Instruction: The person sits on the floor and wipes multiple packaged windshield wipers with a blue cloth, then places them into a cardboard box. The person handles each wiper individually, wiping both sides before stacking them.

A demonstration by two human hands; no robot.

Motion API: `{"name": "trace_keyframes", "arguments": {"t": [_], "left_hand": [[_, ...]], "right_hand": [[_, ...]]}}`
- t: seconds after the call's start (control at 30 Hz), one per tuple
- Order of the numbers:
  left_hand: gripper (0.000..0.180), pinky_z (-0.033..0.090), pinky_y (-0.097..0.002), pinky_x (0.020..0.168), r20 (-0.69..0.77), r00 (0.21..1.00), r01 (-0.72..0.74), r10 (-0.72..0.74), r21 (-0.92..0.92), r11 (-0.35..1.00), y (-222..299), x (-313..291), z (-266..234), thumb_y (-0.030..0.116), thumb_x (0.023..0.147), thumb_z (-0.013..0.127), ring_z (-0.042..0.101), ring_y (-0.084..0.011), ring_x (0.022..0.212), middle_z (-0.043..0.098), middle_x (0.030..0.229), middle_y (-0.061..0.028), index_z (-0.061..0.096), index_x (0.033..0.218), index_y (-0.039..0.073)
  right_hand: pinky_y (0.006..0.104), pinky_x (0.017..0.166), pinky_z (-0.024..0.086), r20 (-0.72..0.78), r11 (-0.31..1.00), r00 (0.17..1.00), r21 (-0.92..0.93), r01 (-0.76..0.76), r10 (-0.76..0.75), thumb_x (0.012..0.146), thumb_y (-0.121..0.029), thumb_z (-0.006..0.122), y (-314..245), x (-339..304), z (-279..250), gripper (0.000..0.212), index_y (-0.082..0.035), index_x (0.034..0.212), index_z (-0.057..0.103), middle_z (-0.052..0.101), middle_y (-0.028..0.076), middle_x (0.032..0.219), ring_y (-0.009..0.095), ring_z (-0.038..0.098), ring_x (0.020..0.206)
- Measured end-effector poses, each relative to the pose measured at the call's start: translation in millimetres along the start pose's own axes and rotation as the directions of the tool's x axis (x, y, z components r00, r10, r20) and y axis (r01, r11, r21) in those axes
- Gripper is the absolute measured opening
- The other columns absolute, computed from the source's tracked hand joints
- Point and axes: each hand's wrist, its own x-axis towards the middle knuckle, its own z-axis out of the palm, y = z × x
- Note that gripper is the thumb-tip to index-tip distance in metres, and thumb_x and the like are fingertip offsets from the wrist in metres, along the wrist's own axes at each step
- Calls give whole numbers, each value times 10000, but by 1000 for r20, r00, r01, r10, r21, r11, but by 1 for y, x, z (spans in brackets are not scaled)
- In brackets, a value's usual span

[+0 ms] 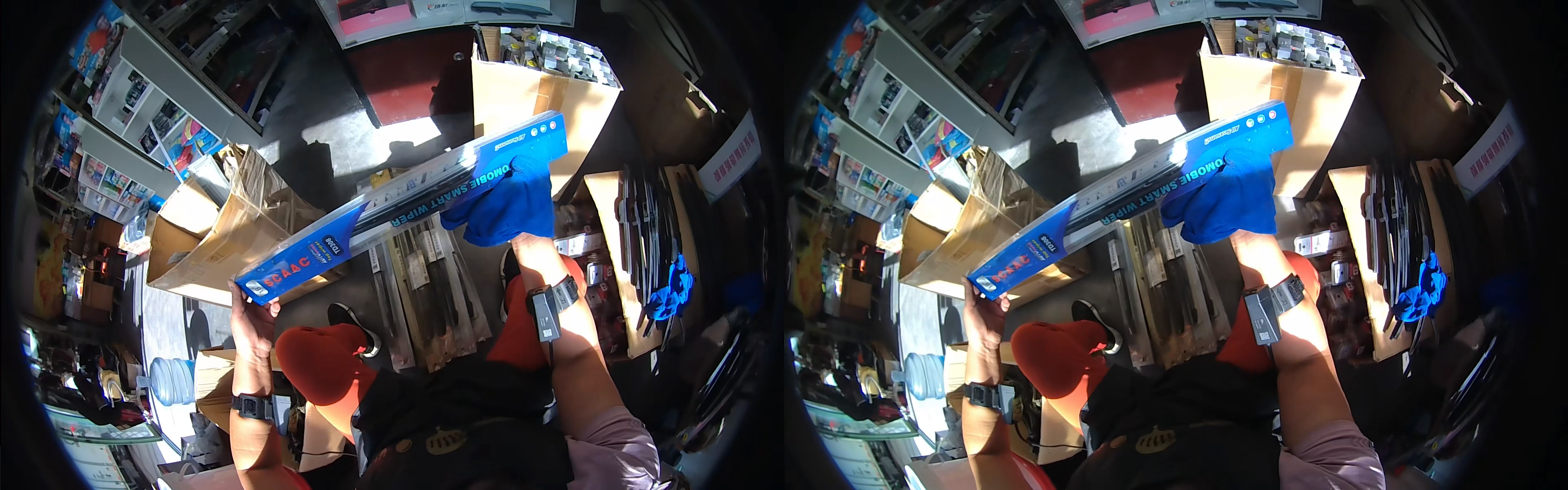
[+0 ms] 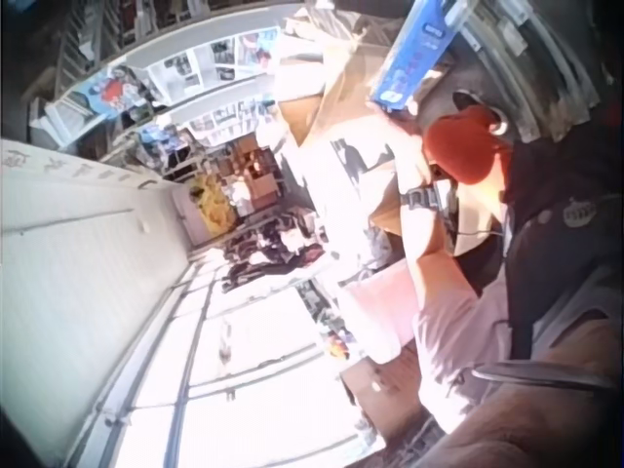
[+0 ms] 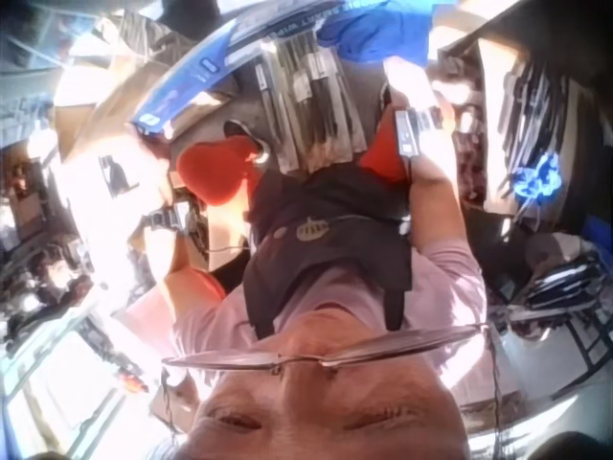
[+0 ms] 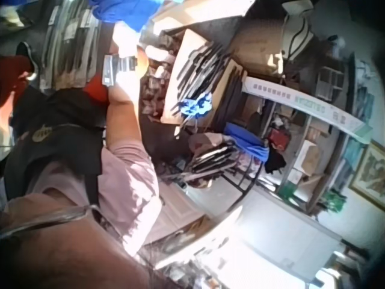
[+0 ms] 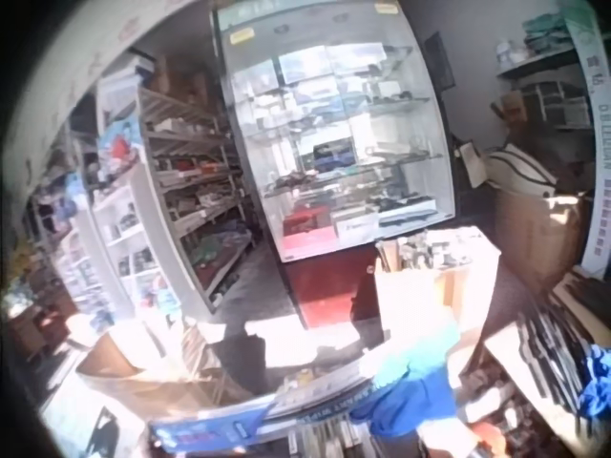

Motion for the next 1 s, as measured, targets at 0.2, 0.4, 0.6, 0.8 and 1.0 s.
{"name": "trace_keyframes", "arguments": {"t": [0.2,0.4,0.6,0.8,1.0], "left_hand": [[466,509,-274,537,-80,996,44,-38,66,997,-15,2,-4,530,928,500,623,-161,673,652,915,-51,539,1098,98],[489,522,-276,567,-74,995,64,-61,31,997,-45,-8,13,534,932,484,611,-153,686,645,926,-53,534,1122,86],[543,535,-300,643,85,984,163,-157,-64,985,-80,-25,43,536,940,449,611,-179,761,629,974,-77,510,1170,47],[581,531,-335,703,256,958,162,-133,-95,982,-132,-48,94,559,941,415,615,-215,885,599,1104,-86,472,1243,67],[494,483,-298,720,168,985,35,-42,46,998,-148,-48,99,485,961,463,593,-186,884,591,1094,-71,462,1238,75]], "right_hand": [[370,688,528,-26,999,999,10,45,-44,618,-156,796,8,-6,8,311,-74,898,687,692,109,809,264,674,740],[375,690,527,-60,995,993,6,103,-102,622,-159,795,14,-11,18,307,-72,895,685,691,111,810,268,674,742],[381,693,527,-87,987,983,3,162,-161,625,-163,795,22,-15,28,304,-70,892,682,690,113,811,272,674,745],[386,696,527,-123,971,964,12,238,-235,628,-166,795,35,-26,47,301,-68,889,679,690,116,811,275,673,748],[396,749,501,-58,982,987,103,156,-151,680,-160,739,47,-44,73,200,-70,849,678,675,90,834,258,653,784]]}}
